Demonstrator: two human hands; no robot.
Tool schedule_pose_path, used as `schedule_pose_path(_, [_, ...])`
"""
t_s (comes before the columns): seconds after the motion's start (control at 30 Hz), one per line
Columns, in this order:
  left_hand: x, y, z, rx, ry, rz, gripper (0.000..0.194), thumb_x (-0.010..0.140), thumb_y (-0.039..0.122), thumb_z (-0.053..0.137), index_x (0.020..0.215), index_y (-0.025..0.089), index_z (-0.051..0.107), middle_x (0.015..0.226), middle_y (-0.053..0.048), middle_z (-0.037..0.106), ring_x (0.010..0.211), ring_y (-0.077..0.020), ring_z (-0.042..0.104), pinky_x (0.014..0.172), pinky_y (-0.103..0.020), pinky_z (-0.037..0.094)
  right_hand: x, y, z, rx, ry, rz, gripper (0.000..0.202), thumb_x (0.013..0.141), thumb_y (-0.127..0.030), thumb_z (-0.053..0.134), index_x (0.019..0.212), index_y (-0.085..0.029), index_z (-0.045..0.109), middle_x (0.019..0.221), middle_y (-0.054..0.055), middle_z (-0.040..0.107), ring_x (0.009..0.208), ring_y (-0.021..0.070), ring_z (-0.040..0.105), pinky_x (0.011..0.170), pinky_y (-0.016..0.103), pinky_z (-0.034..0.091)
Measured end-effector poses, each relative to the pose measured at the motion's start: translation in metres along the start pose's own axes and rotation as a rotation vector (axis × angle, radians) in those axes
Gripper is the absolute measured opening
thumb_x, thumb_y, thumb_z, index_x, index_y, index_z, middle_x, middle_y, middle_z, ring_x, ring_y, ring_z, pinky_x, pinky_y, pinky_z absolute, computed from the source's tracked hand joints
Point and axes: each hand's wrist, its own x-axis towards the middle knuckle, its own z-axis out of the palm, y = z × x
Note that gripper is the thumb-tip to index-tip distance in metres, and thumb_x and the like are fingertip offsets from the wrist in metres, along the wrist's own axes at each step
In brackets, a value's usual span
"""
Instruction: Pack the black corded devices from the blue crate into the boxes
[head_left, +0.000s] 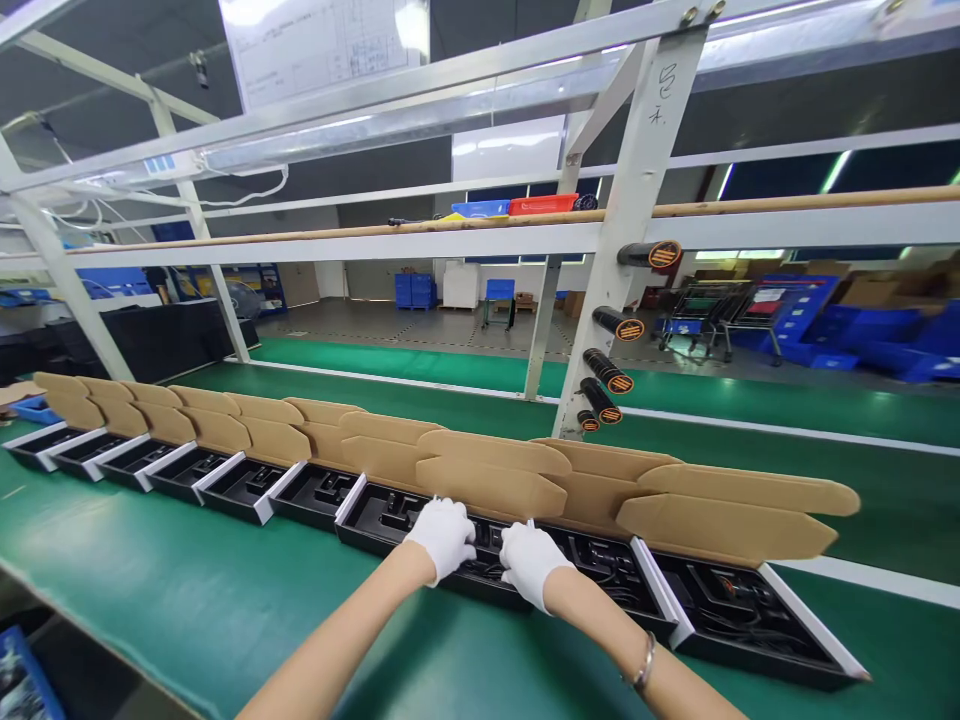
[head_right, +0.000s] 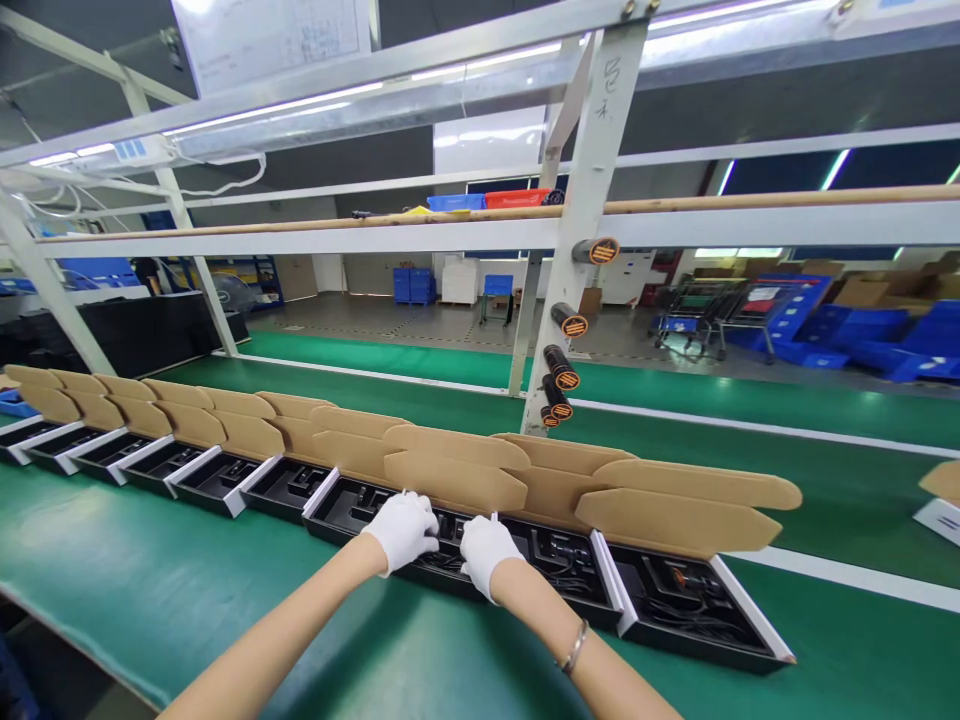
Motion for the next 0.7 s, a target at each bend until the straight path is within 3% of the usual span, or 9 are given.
schedule_pose_path(0.1, [-0.016,0.003,0.019,0.098,0.063,0.057,0.043,0.097,0.045,0.035,0.106,0.02,0.069,0.105,-0.014,0.066,0.106,-0.0337,0.056,0.092,-0.051,0.042,0.004,-0.002,0.003,-0.029,-0.008,-0.016,0.016,0.078,-0.018,0.071,0.089,-0.007,0.075,0.099,0.023,0.069,0.098,0.0355,0.066,0.084,0.042,0.049])
schedule_pose_path(0.2, [-0.026,0.004,0.041,0.147,0.048,0.087,0.044,0.091,0.058,0.047,0.107,0.023,0.068,0.097,-0.011,0.068,0.095,-0.0314,0.061,0.082,-0.045,0.048,0.0,-0.004,-0.001,-0.023,0.0,-0.035,0.016,0.083,-0.023,0.066,0.086,-0.01,0.075,0.094,0.019,0.071,0.092,0.0335,0.067,0.081,0.04,0.049])
schedule_pose_path(0.3, [-0.024,0.0,0.053,0.179,0.061,0.079,0.042,0.087,0.058,0.054,0.106,0.024,0.069,0.094,-0.009,0.069,0.091,-0.0305,0.063,0.077,-0.042,0.049,-0.018,0.006,-0.014,0.016,0.046,-0.053,0.025,0.092,-0.031,0.053,0.094,-0.019,0.074,0.096,0.011,0.072,0.089,0.0272,0.067,0.078,0.035,0.049])
schedule_pose_path(0.4, [-0.018,-0.006,0.052,0.189,0.077,0.099,0.04,0.087,0.059,0.054,0.108,0.029,0.069,0.094,-0.007,0.069,0.09,-0.0275,0.064,0.081,-0.042,0.049,-0.054,0.044,-0.025,0.087,0.18,-0.004,0.033,0.098,-0.037,0.042,0.095,-0.026,0.073,0.097,0.006,0.072,0.091,0.0247,0.066,0.081,0.034,0.047])
schedule_pose_path(0.47, [-0.015,-0.009,0.049,0.19,0.079,0.119,0.042,0.086,0.061,0.053,0.111,0.031,0.068,0.095,-0.006,0.069,0.091,-0.0263,0.065,0.084,-0.042,0.048,-0.087,0.084,-0.022,0.123,0.266,0.151,0.033,0.097,-0.041,0.043,0.093,-0.027,0.072,0.095,0.006,0.073,0.09,0.0262,0.067,0.082,0.036,0.047])
schedule_pose_path(0.6, [-0.014,-0.013,0.046,0.19,0.064,0.141,0.045,0.086,0.062,0.052,0.114,0.032,0.068,0.1,-0.007,0.069,0.092,-0.0266,0.066,0.083,-0.041,0.049,-0.162,0.161,0.025,0.13,0.211,0.503,0.027,0.085,-0.04,0.06,0.105,-0.025,0.07,0.105,0.009,0.072,0.092,0.0324,0.068,0.079,0.041,0.051])
schedule_pose_path(0.7, [-0.015,-0.013,0.048,0.187,0.052,0.137,0.044,0.085,0.061,0.052,0.114,0.032,0.068,0.103,-0.007,0.07,0.093,-0.0275,0.065,0.081,-0.04,0.05,-0.208,0.193,0.073,0.119,0.208,0.646,0.025,0.088,-0.031,0.051,0.106,-0.023,0.068,0.108,0.011,0.071,0.088,0.0312,0.07,0.077,0.042,0.052])
